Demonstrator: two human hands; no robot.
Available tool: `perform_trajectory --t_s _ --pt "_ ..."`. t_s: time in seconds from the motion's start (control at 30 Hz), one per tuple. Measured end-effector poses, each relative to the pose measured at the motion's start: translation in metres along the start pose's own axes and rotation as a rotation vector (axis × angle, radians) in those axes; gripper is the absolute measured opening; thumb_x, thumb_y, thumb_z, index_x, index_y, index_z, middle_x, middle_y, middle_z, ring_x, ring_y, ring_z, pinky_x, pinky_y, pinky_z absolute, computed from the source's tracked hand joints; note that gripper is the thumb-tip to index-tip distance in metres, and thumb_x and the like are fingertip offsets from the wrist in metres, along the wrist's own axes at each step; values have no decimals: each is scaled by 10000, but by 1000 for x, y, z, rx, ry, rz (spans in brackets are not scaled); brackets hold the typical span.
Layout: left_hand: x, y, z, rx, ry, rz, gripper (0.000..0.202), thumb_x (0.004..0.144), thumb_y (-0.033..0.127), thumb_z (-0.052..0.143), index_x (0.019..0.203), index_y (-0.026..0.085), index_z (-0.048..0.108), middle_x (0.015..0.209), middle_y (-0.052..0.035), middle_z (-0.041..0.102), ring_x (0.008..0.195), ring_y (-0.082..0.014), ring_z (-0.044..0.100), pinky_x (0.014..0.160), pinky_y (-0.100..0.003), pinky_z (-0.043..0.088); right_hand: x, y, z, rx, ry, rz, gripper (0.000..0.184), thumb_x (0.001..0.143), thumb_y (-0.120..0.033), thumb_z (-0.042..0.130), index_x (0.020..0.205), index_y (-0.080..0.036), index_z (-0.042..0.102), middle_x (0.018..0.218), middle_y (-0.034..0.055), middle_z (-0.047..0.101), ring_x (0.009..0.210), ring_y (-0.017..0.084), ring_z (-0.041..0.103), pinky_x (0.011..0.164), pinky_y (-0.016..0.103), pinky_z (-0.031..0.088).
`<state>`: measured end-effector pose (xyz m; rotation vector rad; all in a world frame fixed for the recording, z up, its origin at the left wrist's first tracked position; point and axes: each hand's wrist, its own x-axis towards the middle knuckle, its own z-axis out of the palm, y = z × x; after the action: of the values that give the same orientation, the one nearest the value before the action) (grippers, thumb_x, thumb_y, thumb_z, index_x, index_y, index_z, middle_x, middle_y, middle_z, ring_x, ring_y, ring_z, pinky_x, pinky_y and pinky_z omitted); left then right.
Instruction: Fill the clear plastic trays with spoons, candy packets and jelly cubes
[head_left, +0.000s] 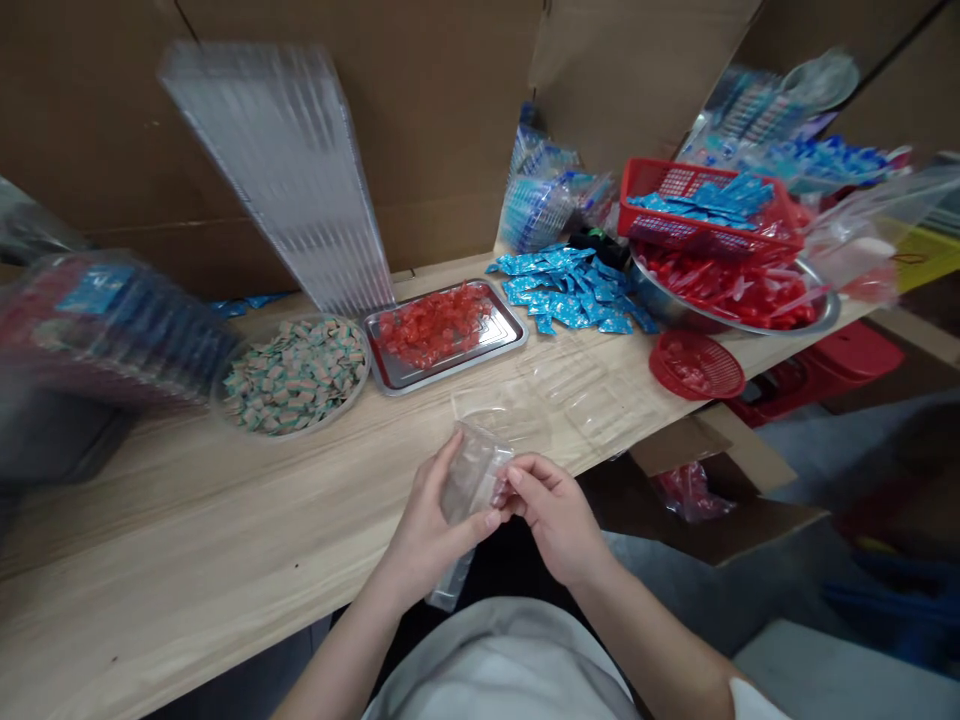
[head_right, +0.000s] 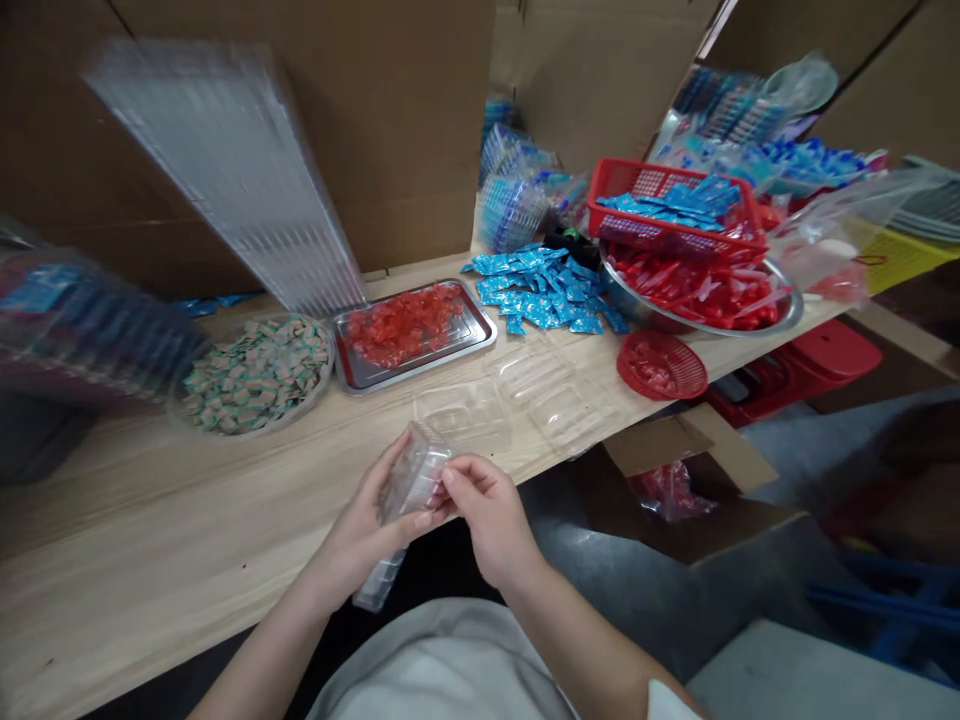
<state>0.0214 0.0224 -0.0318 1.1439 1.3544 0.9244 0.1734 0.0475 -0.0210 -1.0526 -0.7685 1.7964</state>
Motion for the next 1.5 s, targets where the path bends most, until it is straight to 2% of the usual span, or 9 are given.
perform_trajectory --t_s 0.27,0.5,0.7,0.87,1.07,1.17,1.27,1.37,1.5 --pt "-10 3 4 7 -135 76 831 670 259 723 1398 290 324 1457 -80 321 1339 -308 278 1095 -452 221 -35 14 -6 63 134 -62 192 752 -352 674 676 -181 632 636 -11 611 576 90 538 551 211 457" --pt "-7 3 12 -289 -407 -31 917 702 525 662 1446 268 191 1492 -76 270 1349 -292 276 1090 -425 244 -32 4 -13 30 70 -56 181 753 -353 673 707 -179 662 646 -2 623 559 99 551 543 229 466" --pt "-11 1 17 -208 -183 -48 809 748 411 655 1429 262 245 1498 -77 262 1362 -282 253 1099 -410 234 -26 3 -6 81 116 -21 185 748 -342 676 682 -178 619 630 -21 583 561 80 524 521 195 454" --pt "-13 -5 1 -141 58 -4 787 773 417 603 1436 293 196 1500 -65 247 1350 -298 267 1096 -441 220 -36 12 -22 145 255 -68 172 769 -346 656 716 -191 600 667 -23 568 619 87 539 501 172 461" --pt "27 1 -20 -393 154 -289 739 755 541 580 1381 262 302 1276 -112 497 1106 -268 535 905 -400 433 -50 33 -68 254 426 23 157 757 -353 675 787 -214 607 725 -31 586 710 92 591 628 186 540" --pt "51 11 -20 -457 120 -364 694 764 590 533 1323 204 389 1150 -133 568 1009 -269 580 807 -388 476 -43 43 -84 278 487 2 158 738 -335 693 800 -216 610 738 -22 610 722 102 613 686 204 560" --pt "54 16 -28 -209 79 -183 785 743 584 567 1389 237 288 1297 -133 480 1143 -283 505 909 -414 426 -28 46 -90 287 519 -44 192 718 -316 709 841 -206 611 776 5 647 781 131 646 767 249 567" --pt "39 11 -51 375 91 49 1014 613 548 709 1435 263 188 1436 -130 317 1290 -327 341 1038 -470 280 -16 43 -92 273 521 -18 283 693 -304 730 910 -193 584 824 40 675 845 170 667 795 291 570" --pt "31 -12 -83 917 140 92 1026 564 540 732 1424 258 249 1418 -170 333 1299 -403 291 1040 -561 180 -11 41 -95 215 600 -12 389 633 -267 769 943 -209 540 812 20 669 834 186 677 787 319 578"
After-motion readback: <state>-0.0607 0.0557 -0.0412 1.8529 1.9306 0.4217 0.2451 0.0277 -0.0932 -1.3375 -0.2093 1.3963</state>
